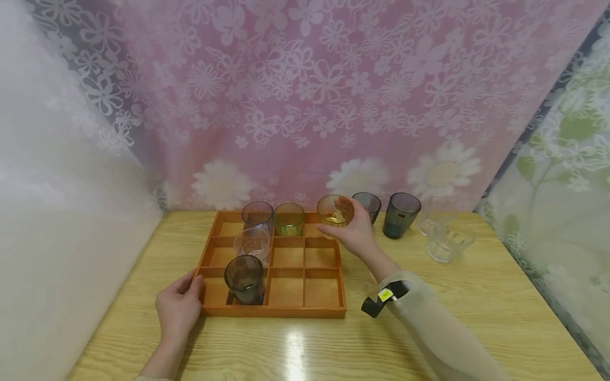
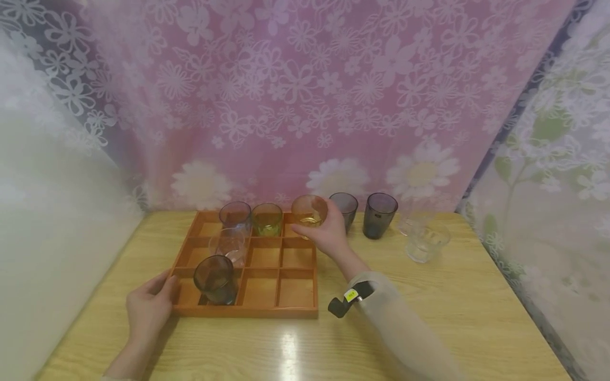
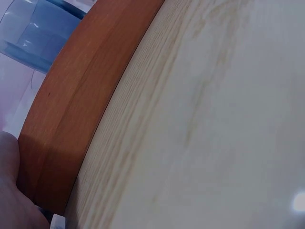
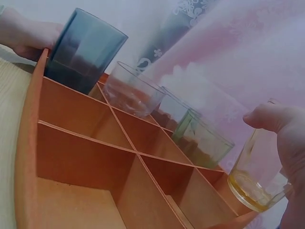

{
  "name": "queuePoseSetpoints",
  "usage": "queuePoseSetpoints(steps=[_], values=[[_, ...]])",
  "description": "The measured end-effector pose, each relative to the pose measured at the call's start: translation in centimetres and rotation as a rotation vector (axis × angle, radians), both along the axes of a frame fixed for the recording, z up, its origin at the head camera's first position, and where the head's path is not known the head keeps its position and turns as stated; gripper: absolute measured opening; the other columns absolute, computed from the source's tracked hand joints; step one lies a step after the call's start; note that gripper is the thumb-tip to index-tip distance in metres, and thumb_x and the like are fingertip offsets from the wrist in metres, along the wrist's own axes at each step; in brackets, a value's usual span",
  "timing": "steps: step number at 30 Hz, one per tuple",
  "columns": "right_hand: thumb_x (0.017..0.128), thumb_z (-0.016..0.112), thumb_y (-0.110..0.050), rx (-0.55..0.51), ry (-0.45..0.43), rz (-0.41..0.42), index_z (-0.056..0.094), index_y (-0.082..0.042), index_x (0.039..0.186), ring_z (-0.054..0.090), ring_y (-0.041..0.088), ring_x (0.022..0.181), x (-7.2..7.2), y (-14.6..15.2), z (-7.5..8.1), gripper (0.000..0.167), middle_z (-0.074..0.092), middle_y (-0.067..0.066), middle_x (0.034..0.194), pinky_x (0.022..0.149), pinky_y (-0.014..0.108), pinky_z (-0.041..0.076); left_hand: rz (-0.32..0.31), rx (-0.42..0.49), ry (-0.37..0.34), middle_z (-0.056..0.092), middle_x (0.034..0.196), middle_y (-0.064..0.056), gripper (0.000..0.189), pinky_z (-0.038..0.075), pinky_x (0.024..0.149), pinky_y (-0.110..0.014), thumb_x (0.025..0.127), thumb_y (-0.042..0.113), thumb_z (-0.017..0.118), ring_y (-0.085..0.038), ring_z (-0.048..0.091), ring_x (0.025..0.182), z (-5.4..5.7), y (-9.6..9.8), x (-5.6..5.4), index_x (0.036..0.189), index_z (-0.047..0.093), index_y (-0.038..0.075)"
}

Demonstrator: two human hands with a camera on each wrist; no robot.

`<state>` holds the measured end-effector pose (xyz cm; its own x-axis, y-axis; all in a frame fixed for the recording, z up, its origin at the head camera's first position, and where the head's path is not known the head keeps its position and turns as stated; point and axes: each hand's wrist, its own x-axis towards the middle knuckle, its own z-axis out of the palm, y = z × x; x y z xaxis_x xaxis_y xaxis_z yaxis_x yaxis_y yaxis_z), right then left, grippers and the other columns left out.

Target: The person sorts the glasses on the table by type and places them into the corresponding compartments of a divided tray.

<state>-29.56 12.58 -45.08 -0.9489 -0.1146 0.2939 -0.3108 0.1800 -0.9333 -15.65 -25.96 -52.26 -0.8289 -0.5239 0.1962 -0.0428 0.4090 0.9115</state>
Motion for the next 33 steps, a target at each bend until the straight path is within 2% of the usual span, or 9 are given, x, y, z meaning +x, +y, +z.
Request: queuePoseSetpoints(steps=[6,14,16,19,24,29,33], values=[[0.083,0.093,-0.007,-0.062,0.01,0.02,0.045,0.002,0.151,0.047,0.036,0.14,-1.3,-1.3,-0.2,0.084,0.051,0.019,0.149,0.121,0.053,0.035,0.004,0.009,0.0,0.076,0.114,-0.019,0.028,0.051,0.075,-0.007,0.101,0.013,0.073,-0.002,0.068,0.098,0.1,0.0,0.0,0.125,0.076,-0.002],[0.083,0.089,0.004,-0.093,-0.005,0.046,0.043,0.013,0.148,0.045,0.045,0.139,-1.1,-2.4,0.9,0.08,0.049,0.03,0.148,0.117,0.061,0.036,0.011,0.014,-0.007,0.076,0.114,-0.02,0.028,0.051,0.075,-0.007,0.101,0.013,0.073,0.006,0.065,0.095,0.0,-0.1,-0.2,0.125,0.076,-0.002],[0.083,0.089,0.003,-0.079,-0.009,0.038,0.043,0.013,0.148,0.045,0.046,0.139,-1.3,-2.5,0.4,0.08,0.049,0.031,0.148,0.117,0.061,0.037,0.011,0.018,-0.009,0.076,0.114,-0.019,0.028,0.051,0.075,-0.007,0.101,0.013,0.073,0.011,0.063,0.093,0.0,-0.1,-0.2,0.125,0.076,-0.002],[0.083,0.091,-0.002,-0.068,-0.009,0.024,0.044,0.011,0.149,0.046,0.046,0.138,-2.2,-2.4,-1.2,0.082,0.051,0.03,0.148,0.117,0.06,0.038,0.009,0.019,-0.009,0.076,0.114,-0.019,0.028,0.051,0.075,-0.007,0.102,0.013,0.073,0.015,0.061,0.091,0.0,-0.1,-0.2,0.125,0.076,-0.003],[0.082,0.094,-0.011,-0.037,-0.021,0.001,0.047,0.001,0.15,0.051,0.036,0.137,-3.8,-2.3,-3.7,0.083,0.055,0.02,0.146,0.117,0.051,0.041,0.008,0.019,-0.008,0.076,0.114,-0.02,0.028,0.051,0.075,-0.007,0.102,0.012,0.073,0.015,0.06,0.09,-0.1,-0.1,-0.2,0.124,0.076,-0.003],[0.08,0.096,-0.015,0.035,-0.034,-0.023,0.046,-0.004,0.152,0.053,0.029,0.136,-4.2,-2.3,-4.4,0.089,0.057,0.013,0.145,0.114,0.045,0.044,0.013,0.021,-0.008,0.076,0.113,-0.02,0.027,0.051,0.075,-0.007,0.101,0.011,0.073,0.015,0.06,0.09,0.0,0.0,-0.1,0.124,0.076,-0.003],[0.079,0.098,-0.019,0.122,-0.032,-0.043,0.043,-0.004,0.155,0.053,0.029,0.136,-4.1,-2.3,-4.5,0.095,0.057,0.013,0.146,0.114,0.045,0.045,0.012,0.021,0.001,0.076,0.113,-0.02,0.027,0.051,0.075,-0.007,0.101,0.011,0.073,0.016,0.06,0.09,0.0,0.0,-0.1,0.123,0.076,-0.004]])
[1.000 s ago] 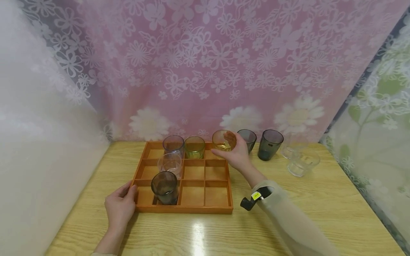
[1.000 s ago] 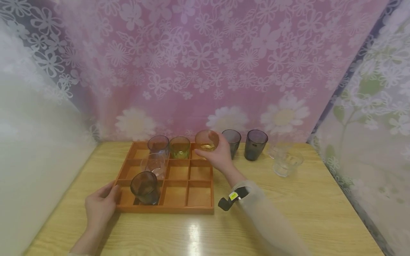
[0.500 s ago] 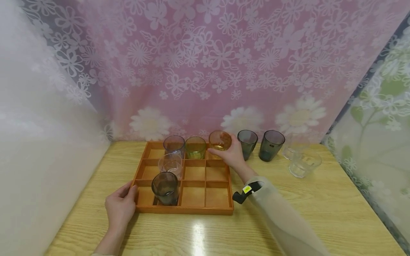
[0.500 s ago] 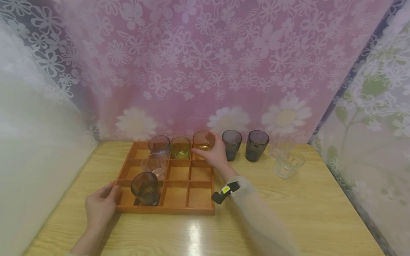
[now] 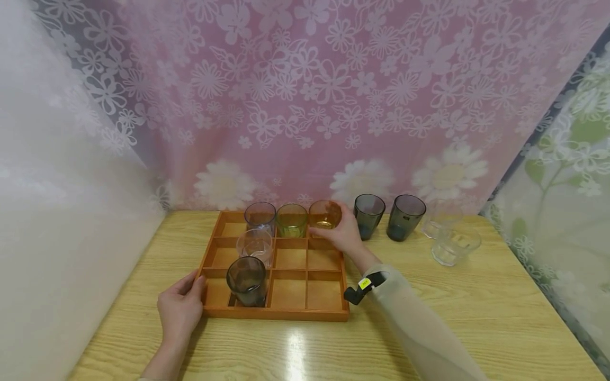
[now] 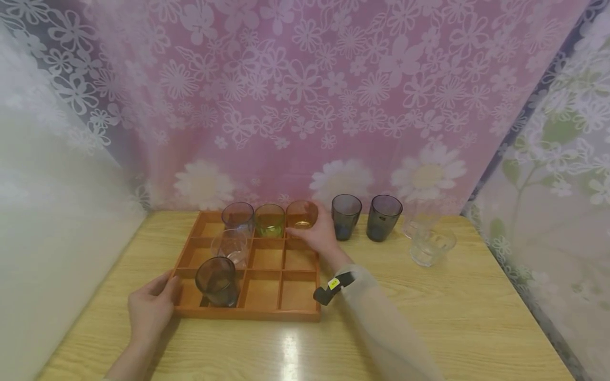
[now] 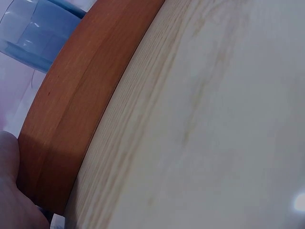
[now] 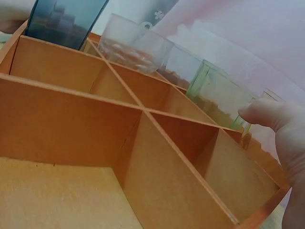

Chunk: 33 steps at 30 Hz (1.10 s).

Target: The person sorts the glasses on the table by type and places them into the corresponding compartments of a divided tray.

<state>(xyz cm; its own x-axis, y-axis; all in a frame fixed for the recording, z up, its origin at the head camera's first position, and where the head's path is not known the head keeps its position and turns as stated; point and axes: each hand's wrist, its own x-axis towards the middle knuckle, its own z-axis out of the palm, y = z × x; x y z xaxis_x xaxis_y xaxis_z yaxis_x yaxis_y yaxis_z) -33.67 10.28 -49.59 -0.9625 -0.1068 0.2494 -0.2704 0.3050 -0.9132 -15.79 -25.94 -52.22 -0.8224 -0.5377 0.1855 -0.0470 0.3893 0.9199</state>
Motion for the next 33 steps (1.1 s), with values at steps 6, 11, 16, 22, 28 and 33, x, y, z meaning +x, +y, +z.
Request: queuePoseSetpoints(steps=[6,11,16,22,28,33], values=[[0.077,0.099,-0.02,0.097,0.035,0.0,0.041,-0.003,0.156,0.051,0.03,0.138,-0.2,0.0,-0.6,0.1,0.057,0.013,0.148,0.116,0.048,0.041,-0.003,0.009,0.011,0.076,0.112,-0.02,0.027,0.051,0.075,-0.007,0.101,0.011,0.073,0.009,0.064,0.093,0.0,0.1,0.0,0.123,0.077,-0.004],[0.077,0.099,-0.021,0.127,0.028,0.018,0.037,-0.001,0.158,0.05,0.031,0.139,-0.2,0.1,-0.5,0.104,0.055,0.015,0.149,0.118,0.05,0.04,-0.003,0.009,0.01,0.076,0.113,-0.021,0.027,0.051,0.076,-0.007,0.101,0.012,0.074,-0.015,0.071,0.104,0.1,0.1,0.0,0.123,0.077,-0.003],[0.078,0.098,-0.021,0.124,0.011,0.024,0.037,-0.001,0.159,0.049,0.033,0.14,0.0,0.3,0.1,0.104,0.054,0.015,0.15,0.118,0.051,0.039,-0.003,0.0,0.009,0.075,0.114,-0.022,0.027,0.05,0.075,-0.006,0.101,0.012,0.074,-0.027,0.07,0.109,0.2,0.1,0.1,0.123,0.076,-0.004],[0.08,0.097,-0.021,0.141,-0.03,0.027,0.035,-0.001,0.16,0.048,0.033,0.142,0.3,0.5,0.8,0.103,0.052,0.015,0.153,0.118,0.048,0.04,0.0,-0.004,0.016,0.076,0.112,-0.021,0.026,0.051,0.074,-0.007,0.1,0.01,0.074,0.0,0.068,0.096,0.1,0.1,0.1,0.123,0.077,-0.003],[0.079,0.098,-0.026,0.188,-0.052,0.027,0.033,-0.001,0.161,0.043,0.034,0.146,0.8,0.8,2.0,0.108,0.047,0.018,0.157,0.12,0.048,0.037,0.0,-0.001,0.014,0.076,0.112,-0.02,0.026,0.051,0.074,-0.007,0.101,0.011,0.074,0.011,0.064,0.09,0.0,0.1,0.0,0.123,0.077,-0.003],[0.082,0.096,-0.024,0.156,-0.057,0.061,0.029,-0.001,0.163,0.037,0.033,0.15,1.5,1.4,2.9,0.107,0.041,0.016,0.163,0.124,0.046,0.031,-0.006,-0.001,0.023,0.076,0.112,-0.022,0.027,0.051,0.073,-0.007,0.1,0.011,0.074,-0.006,0.07,0.097,0.0,0.0,0.0,0.122,0.077,-0.004]])
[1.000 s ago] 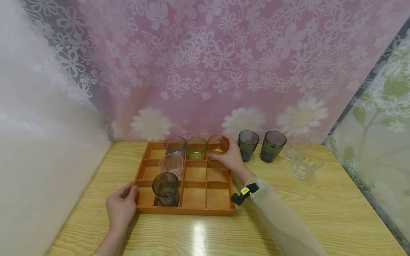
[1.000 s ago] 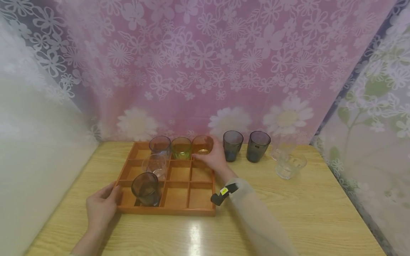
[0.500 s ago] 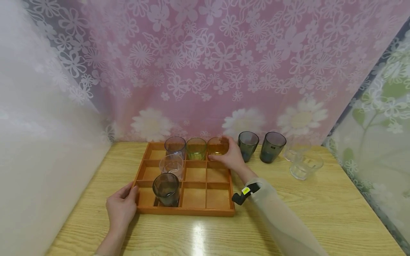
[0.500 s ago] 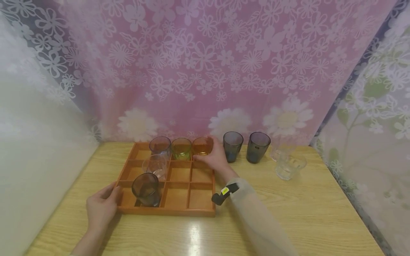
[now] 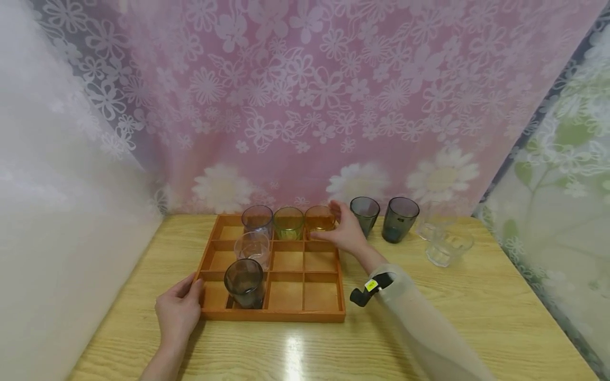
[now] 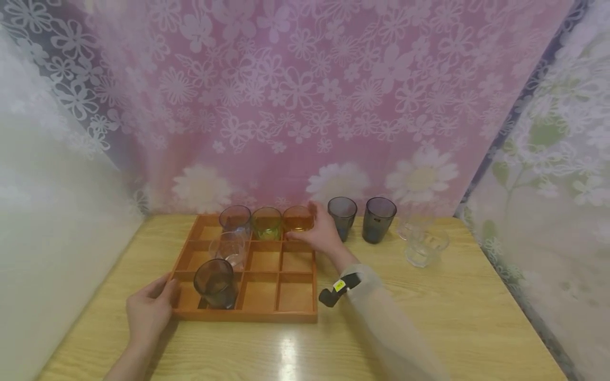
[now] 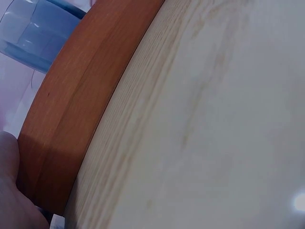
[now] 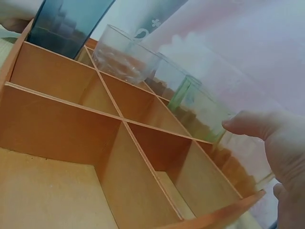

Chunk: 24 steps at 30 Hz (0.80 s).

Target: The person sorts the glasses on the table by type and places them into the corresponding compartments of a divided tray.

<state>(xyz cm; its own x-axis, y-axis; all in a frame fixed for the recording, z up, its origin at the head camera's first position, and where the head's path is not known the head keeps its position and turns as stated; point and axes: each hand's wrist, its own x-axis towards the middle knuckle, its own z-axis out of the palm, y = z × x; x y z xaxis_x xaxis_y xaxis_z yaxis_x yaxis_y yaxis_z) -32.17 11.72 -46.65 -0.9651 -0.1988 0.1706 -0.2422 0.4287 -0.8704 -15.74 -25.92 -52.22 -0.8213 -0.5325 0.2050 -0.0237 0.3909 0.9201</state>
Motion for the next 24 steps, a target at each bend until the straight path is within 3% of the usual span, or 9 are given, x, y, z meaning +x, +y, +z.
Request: queuePoseSetpoints(steps=[5,11,17,24], values=[[0.084,0.094,-0.027,0.001,0.003,0.013,0.028,-0.004,0.163,0.036,0.03,0.152,1.1,0.8,0.7,0.105,0.039,0.015,0.165,0.126,0.044,0.027,0.0,-0.013,0.006,0.075,0.113,-0.022,0.027,0.05,0.073,-0.006,0.1,0.011,0.075,0.005,0.066,0.093,0.0,-0.1,0.1,0.122,0.077,-0.004],[0.084,0.094,-0.031,-0.024,0.009,0.056,0.03,-0.005,0.163,0.037,0.029,0.152,3.0,1.8,1.7,0.105,0.04,0.016,0.164,0.125,0.043,0.027,0.002,-0.017,0.004,0.075,0.113,-0.024,0.027,0.05,0.073,-0.005,0.099,0.01,0.075,0.0,0.067,0.096,0.0,-0.1,0.3,0.121,0.077,-0.005],[0.086,0.092,-0.032,-0.049,0.017,0.093,0.034,-0.007,0.162,0.037,0.03,0.151,5.5,3.0,2.9,0.099,0.041,0.015,0.163,0.124,0.047,0.029,0.02,0.001,0.006,0.076,0.112,-0.021,0.025,0.05,0.073,-0.005,0.099,0.008,0.075,0.018,0.06,0.087,-0.1,-0.1,0.2,0.121,0.077,-0.004],[0.086,0.092,-0.024,-0.074,0.064,0.062,0.04,-0.005,0.158,0.044,0.035,0.147,8.2,5.6,4.1,0.09,0.049,0.014,0.157,0.121,0.049,0.036,0.013,-0.011,0.015,0.076,0.112,-0.022,0.026,0.05,0.072,-0.005,0.099,0.008,0.074,0.02,0.059,0.086,0.0,0.2,0.1,0.121,0.077,-0.005]])
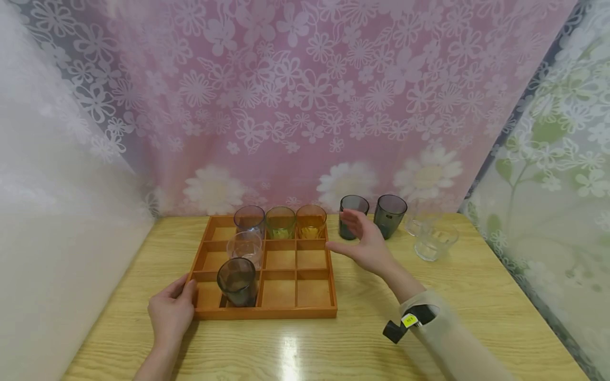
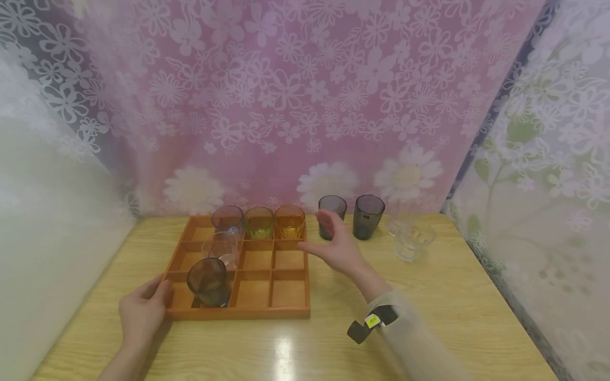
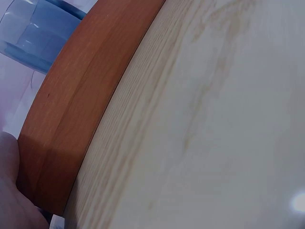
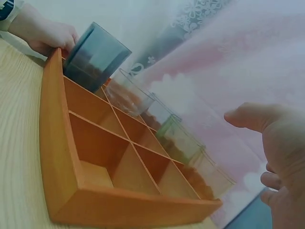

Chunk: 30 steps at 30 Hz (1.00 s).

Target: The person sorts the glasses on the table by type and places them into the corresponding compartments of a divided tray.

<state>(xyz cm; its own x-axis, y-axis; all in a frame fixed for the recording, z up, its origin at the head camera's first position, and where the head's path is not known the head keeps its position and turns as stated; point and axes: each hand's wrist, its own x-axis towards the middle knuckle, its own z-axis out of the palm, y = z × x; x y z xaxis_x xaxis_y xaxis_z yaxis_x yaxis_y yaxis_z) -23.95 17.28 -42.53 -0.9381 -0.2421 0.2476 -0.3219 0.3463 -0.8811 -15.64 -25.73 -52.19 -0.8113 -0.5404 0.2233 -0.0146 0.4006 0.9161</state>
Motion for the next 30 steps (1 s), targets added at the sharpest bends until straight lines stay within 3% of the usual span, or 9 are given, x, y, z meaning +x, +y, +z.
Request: queuePoseSetpoints(steps=[7,15,23,30], values=[[0.088,0.089,-0.011,-0.029,0.039,-0.058,0.042,0.002,0.154,0.044,0.038,0.145,1.2,3.4,-0.1,0.082,0.051,0.017,0.154,0.121,0.048,0.034,-0.004,0.009,-0.029,0.075,0.115,-0.022,0.028,0.05,0.072,-0.006,0.1,0.011,0.074,0.019,0.058,0.087,0.0,0.0,-0.1,0.123,0.076,-0.004],[0.089,0.087,-0.007,-0.017,0.082,-0.208,0.042,0.005,0.153,0.044,0.041,0.144,2.6,7.3,0.2,0.079,0.051,0.021,0.151,0.12,0.053,0.035,0.0,-0.001,-0.023,0.075,0.114,-0.022,0.027,0.05,0.073,-0.005,0.1,0.011,0.074,0.02,0.058,0.087,-0.1,-0.1,-0.2,0.123,0.077,-0.004],[0.088,0.089,-0.012,0.015,0.118,-0.379,0.041,0.003,0.156,0.045,0.04,0.143,2.7,11.1,-0.4,0.084,0.049,0.021,0.154,0.118,0.033,0.039,0.004,0.0,-0.032,0.076,0.114,-0.021,0.027,0.05,0.072,-0.006,0.1,0.012,0.074,0.019,0.058,0.087,-0.1,-0.1,0.0,0.123,0.077,-0.003],[0.092,0.087,-0.022,-0.014,0.072,-0.54,0.035,-0.002,0.16,0.037,0.034,0.15,2.0,15.1,-0.9,0.088,0.041,0.018,0.161,0.122,0.027,0.03,-0.008,0.002,-0.037,0.075,0.115,-0.021,0.028,0.05,0.074,-0.006,0.101,0.013,0.074,0.017,0.059,0.089,-0.1,-0.1,0.0,0.124,0.076,-0.003]])
